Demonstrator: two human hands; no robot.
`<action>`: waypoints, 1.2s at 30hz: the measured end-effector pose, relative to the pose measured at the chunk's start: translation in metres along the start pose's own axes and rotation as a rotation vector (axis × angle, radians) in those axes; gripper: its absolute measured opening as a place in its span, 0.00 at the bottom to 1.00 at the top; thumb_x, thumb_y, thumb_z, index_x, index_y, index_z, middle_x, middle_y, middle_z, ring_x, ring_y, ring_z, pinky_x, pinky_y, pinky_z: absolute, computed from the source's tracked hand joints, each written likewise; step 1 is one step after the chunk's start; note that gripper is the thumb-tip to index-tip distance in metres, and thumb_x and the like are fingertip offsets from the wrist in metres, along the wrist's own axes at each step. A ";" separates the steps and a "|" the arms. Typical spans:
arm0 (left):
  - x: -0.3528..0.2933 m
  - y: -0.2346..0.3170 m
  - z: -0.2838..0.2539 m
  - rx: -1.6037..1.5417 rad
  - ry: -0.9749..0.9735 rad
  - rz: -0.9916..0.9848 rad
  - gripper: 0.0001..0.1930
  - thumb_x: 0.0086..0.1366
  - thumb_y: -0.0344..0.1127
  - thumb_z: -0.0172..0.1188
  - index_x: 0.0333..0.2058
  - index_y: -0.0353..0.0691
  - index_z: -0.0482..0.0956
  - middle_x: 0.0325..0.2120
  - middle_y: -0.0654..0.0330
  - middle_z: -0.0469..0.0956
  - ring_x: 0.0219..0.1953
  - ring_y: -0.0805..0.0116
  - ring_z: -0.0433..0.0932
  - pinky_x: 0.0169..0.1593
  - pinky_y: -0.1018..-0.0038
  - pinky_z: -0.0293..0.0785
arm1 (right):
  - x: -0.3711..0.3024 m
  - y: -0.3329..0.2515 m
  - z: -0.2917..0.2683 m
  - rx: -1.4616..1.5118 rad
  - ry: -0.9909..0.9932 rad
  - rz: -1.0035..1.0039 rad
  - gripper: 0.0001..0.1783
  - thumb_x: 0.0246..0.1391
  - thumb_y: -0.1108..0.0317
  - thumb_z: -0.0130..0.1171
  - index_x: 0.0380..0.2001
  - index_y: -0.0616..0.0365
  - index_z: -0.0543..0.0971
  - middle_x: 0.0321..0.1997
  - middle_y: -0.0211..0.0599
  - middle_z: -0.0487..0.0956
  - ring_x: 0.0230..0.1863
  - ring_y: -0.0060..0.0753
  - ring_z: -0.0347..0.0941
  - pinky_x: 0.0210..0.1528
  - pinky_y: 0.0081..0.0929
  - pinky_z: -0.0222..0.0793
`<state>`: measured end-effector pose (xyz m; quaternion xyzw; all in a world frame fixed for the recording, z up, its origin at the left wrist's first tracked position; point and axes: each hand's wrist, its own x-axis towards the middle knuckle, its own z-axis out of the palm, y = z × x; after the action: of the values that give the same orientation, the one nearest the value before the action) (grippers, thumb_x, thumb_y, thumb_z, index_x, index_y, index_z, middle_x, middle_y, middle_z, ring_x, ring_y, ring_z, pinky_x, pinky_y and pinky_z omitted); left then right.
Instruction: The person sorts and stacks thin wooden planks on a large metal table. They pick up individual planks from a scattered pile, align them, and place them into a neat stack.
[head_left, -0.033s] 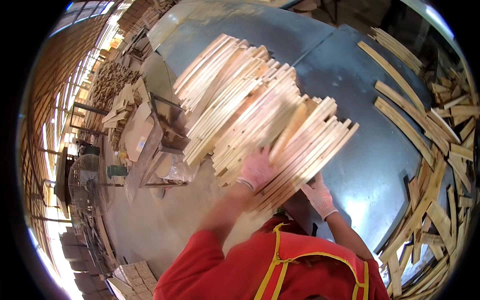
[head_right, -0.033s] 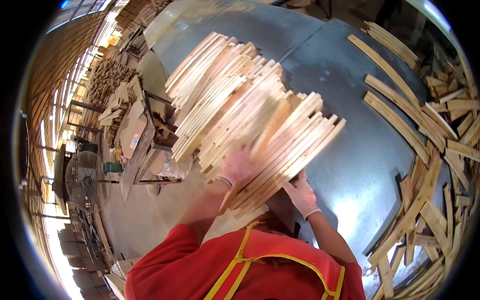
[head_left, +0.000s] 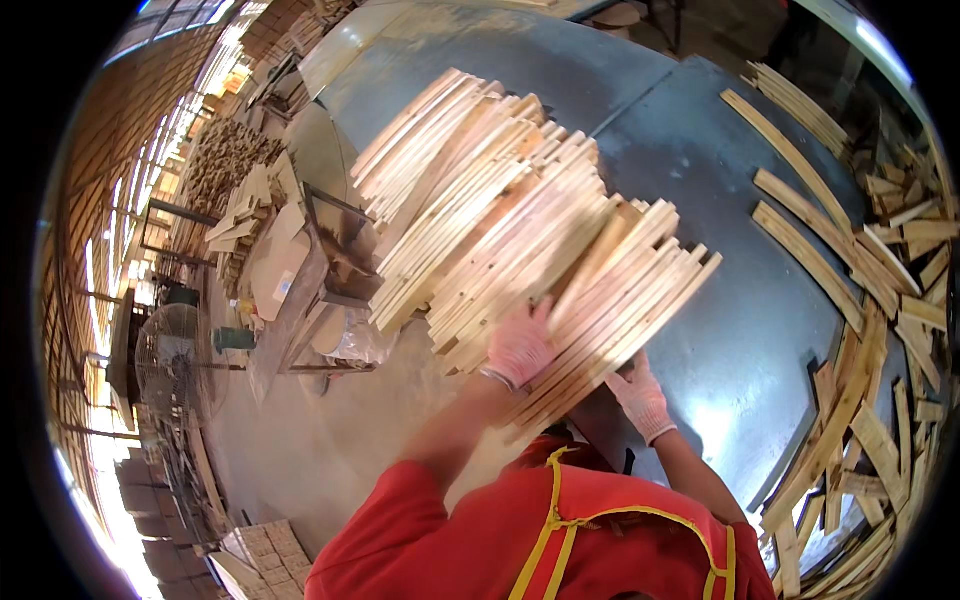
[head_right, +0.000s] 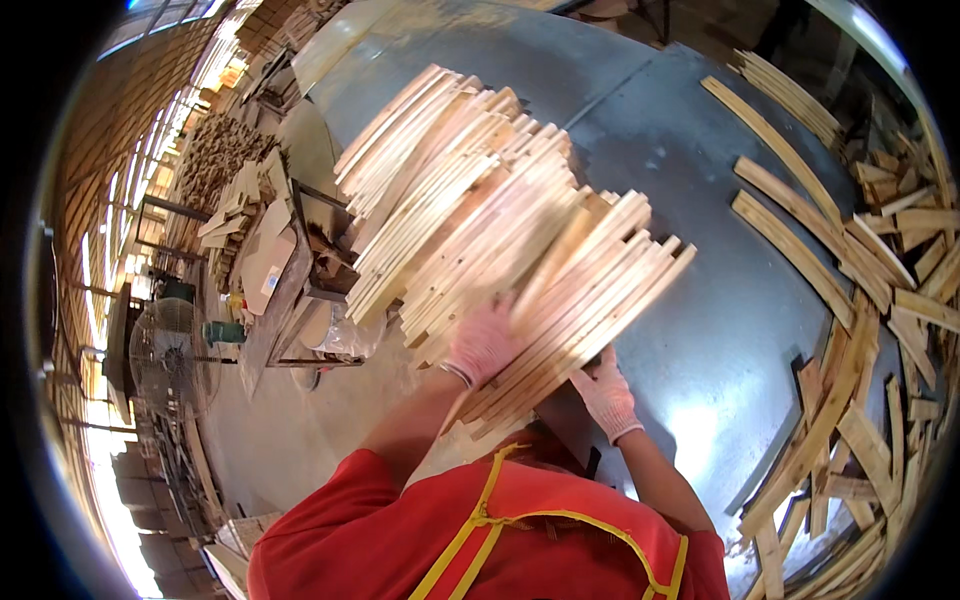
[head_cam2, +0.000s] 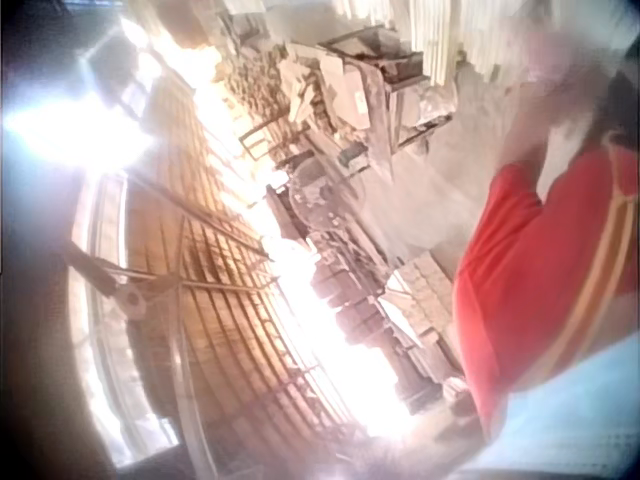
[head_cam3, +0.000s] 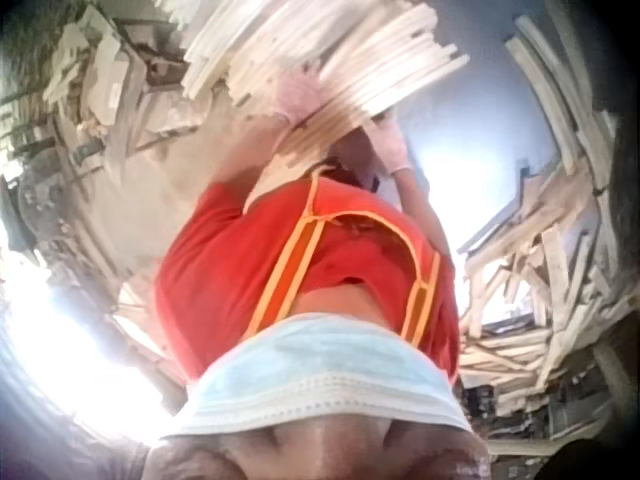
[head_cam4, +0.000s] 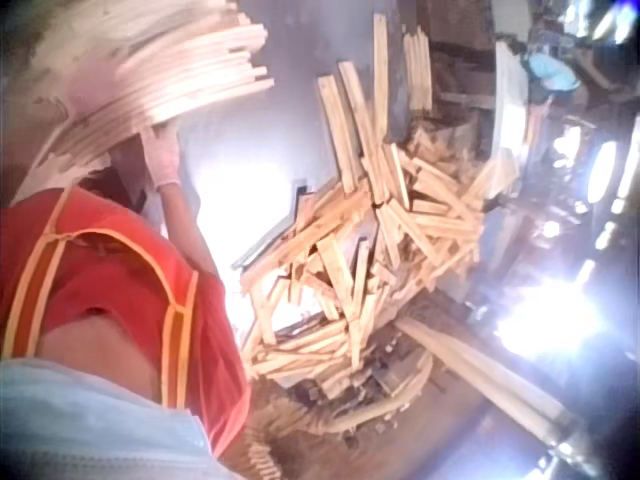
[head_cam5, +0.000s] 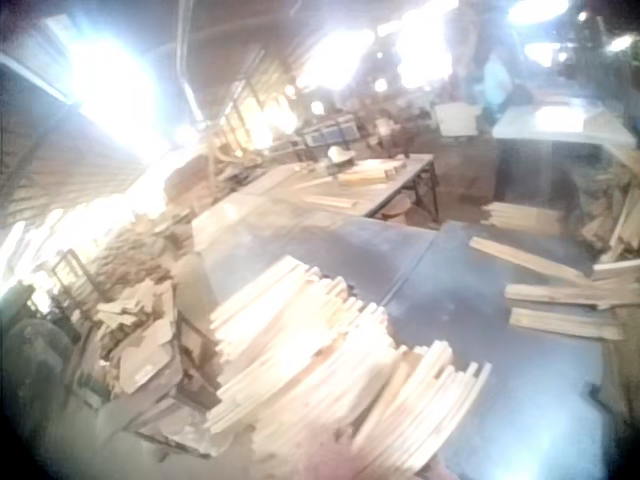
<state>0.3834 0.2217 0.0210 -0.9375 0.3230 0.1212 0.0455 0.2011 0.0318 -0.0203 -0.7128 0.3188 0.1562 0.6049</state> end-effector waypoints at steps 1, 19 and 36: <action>-0.005 0.031 -0.041 -0.023 -0.089 -0.016 0.38 0.65 0.50 0.63 0.70 0.42 0.64 0.60 0.45 0.77 0.54 0.42 0.81 0.60 0.54 0.76 | 0.006 0.006 -0.001 0.005 0.045 0.013 0.52 0.60 0.52 0.67 0.77 0.58 0.50 0.49 0.50 0.87 0.53 0.50 0.84 0.58 0.40 0.76; 0.200 -0.360 -0.140 0.025 0.391 -0.261 0.35 0.65 0.39 0.66 0.70 0.53 0.65 0.46 0.51 0.83 0.47 0.49 0.83 0.51 0.53 0.80 | 0.017 0.007 0.061 0.221 0.477 0.048 0.55 0.55 0.60 0.72 0.78 0.58 0.50 0.63 0.52 0.78 0.62 0.44 0.76 0.66 0.37 0.71; -0.028 -0.217 -0.001 -0.395 0.671 -0.068 0.37 0.60 0.34 0.70 0.68 0.36 0.70 0.64 0.40 0.71 0.64 0.36 0.71 0.63 0.48 0.70 | 0.021 -0.012 0.054 0.205 0.366 0.131 0.58 0.54 0.61 0.73 0.76 0.66 0.47 0.65 0.57 0.76 0.66 0.50 0.75 0.67 0.39 0.71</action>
<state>0.4960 0.4093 0.0306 -0.9259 0.2594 -0.1338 -0.2399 0.2333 0.0787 -0.0357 -0.6418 0.4829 0.0299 0.5950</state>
